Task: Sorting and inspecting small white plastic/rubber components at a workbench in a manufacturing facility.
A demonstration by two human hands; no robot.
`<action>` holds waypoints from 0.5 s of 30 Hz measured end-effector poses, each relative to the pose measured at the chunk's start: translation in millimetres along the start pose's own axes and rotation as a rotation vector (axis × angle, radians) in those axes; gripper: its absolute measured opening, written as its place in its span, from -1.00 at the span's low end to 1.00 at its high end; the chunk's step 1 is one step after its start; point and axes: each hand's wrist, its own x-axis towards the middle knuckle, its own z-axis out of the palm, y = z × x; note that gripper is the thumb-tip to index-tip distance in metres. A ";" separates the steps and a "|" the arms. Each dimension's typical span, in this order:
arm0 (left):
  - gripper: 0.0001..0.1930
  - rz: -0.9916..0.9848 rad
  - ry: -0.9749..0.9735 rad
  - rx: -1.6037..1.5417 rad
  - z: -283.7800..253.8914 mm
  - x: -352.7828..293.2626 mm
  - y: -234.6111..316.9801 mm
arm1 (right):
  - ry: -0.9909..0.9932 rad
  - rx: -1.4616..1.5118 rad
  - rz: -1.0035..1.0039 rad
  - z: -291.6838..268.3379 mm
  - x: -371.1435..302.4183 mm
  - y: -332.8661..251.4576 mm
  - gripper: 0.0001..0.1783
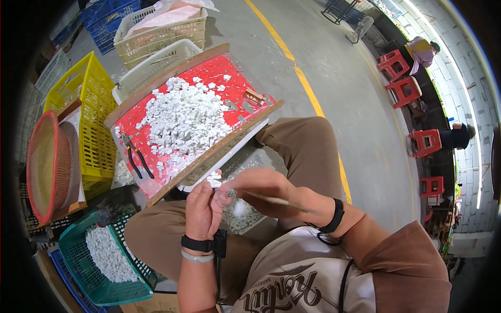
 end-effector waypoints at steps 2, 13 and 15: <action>-0.62 0.029 0.034 0.092 3.0 -1.1 2.5 | -0.015 -0.041 -0.036 -1.9 3.0 -2.2 -0.71; -0.63 -0.003 0.015 0.064 0.4 -1.6 1.8 | 0.169 0.666 0.577 -14.1 -0.6 5.7 -0.73; -0.63 -0.021 0.007 0.065 1.3 -2.2 2.8 | 0.161 0.632 0.593 -13.7 0.1 -1.4 -0.74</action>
